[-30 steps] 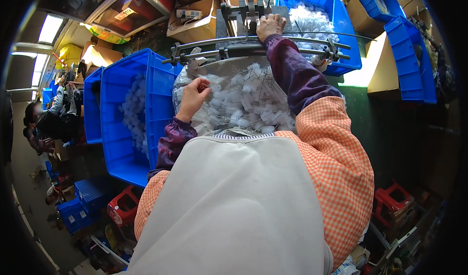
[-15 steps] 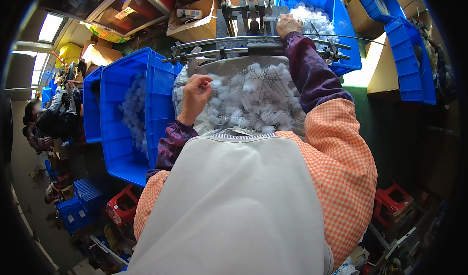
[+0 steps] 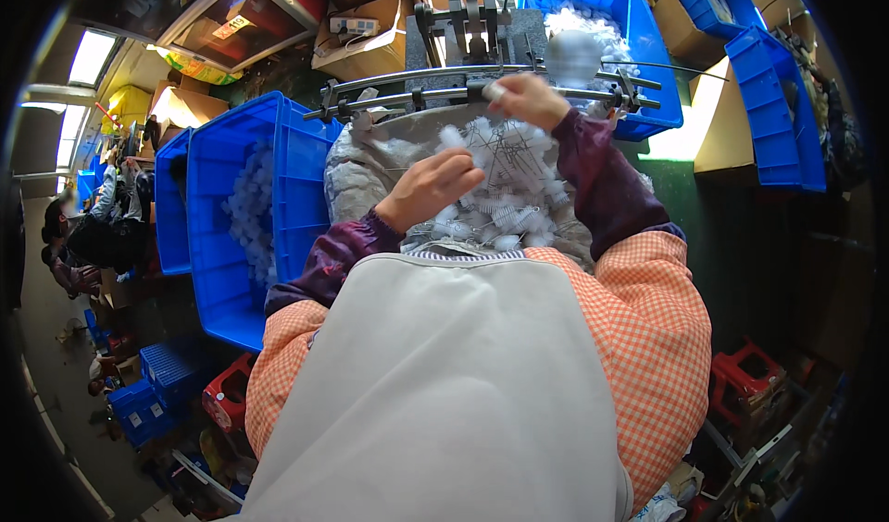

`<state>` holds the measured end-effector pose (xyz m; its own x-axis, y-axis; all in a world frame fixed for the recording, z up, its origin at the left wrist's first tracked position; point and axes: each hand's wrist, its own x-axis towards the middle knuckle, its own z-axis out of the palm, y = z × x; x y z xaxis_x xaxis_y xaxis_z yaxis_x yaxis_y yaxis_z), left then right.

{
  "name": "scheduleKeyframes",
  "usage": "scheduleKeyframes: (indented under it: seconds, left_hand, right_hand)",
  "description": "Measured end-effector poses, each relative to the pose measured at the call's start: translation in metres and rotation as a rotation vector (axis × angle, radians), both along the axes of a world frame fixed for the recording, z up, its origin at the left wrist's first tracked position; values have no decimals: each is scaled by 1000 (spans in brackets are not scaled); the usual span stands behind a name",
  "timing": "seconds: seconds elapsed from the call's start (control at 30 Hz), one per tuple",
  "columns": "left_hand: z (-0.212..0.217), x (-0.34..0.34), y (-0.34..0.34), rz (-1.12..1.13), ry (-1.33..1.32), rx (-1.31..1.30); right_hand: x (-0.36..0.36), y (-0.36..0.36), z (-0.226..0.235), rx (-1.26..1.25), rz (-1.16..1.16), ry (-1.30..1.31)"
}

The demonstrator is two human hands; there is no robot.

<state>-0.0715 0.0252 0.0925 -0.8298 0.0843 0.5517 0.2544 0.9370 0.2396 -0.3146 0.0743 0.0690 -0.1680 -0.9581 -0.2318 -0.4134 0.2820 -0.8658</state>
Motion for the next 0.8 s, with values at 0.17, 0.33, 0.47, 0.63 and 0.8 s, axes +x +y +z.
scheduleKeyframes:
  seconds: [0.17, 0.33, 0.47, 0.63, 0.8]
  left_hand:
    - [-13, -23, 13, -78, -15, -109]
    - [-17, -7, 1, 135, 49, 81]
    - [-62, 32, -30, 582, -329, 231]
    - [-110, 49, -42, 677, -461, -38]
    - [-118, 45, -43, 613, -525, 35]
  right_hand:
    - [55, 4, -6, 4, 253, -542]
    - [19, -20, 2, -198, -121, -56]
    - [-61, -59, -49, -370, -350, 740]
    - [-82, -84, -69, -272, -293, 1047]
    - [-72, -89, -61, -211, -286, 1056]
